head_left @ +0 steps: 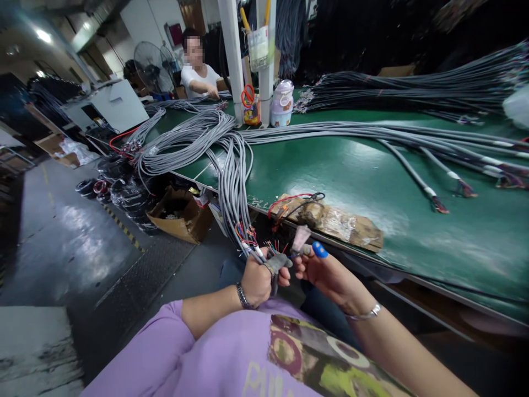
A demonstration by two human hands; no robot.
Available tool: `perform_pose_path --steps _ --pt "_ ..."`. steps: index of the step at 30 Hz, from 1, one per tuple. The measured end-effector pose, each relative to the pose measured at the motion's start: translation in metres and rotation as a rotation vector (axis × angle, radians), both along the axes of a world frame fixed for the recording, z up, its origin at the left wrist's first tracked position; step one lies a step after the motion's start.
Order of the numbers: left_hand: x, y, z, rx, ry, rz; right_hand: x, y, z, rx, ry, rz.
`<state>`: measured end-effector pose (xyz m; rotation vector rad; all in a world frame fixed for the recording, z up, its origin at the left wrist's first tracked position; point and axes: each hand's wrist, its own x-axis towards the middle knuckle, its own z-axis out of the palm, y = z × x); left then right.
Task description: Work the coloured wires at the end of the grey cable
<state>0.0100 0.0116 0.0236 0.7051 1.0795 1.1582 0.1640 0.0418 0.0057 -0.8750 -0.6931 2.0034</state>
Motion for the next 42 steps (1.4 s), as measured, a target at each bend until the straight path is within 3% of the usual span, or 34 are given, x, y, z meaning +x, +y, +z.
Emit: perform_pose_path --steps 3,7,12,19,25,28,31,33,38,42 --pt "-0.001 0.000 -0.005 0.030 0.026 0.000 -0.004 -0.009 0.001 0.066 -0.054 0.007" --pt "0.000 0.000 -0.010 0.048 0.051 -0.036 -0.013 -0.013 0.006 0.144 -0.141 -0.105" --pt "-0.003 -0.001 -0.008 0.058 0.023 -0.042 -0.014 -0.011 0.007 0.156 -0.173 -0.166" --pt "-0.011 -0.001 -0.007 0.051 -0.095 -0.208 -0.014 -0.008 -0.002 0.078 0.004 0.015" --pt "-0.010 0.003 -0.011 0.166 -0.159 -0.134 -0.005 0.009 0.000 -0.018 0.095 0.017" --pt "-0.008 0.004 -0.010 0.198 -0.179 -0.127 -0.004 0.013 0.006 0.100 -0.023 0.028" --pt "-0.004 0.005 -0.007 0.225 -0.184 -0.107 -0.006 0.014 0.007 0.263 -0.276 -0.156" --pt "-0.002 0.006 -0.005 0.245 -0.174 -0.084 -0.009 0.015 0.005 0.286 -0.349 -0.234" --pt "-0.001 0.007 -0.010 0.308 -0.121 -0.072 -0.016 0.021 0.005 0.110 -0.020 -0.062" --pt "-0.002 0.008 -0.017 0.327 -0.087 -0.086 -0.019 0.022 0.011 0.027 0.143 -0.073"
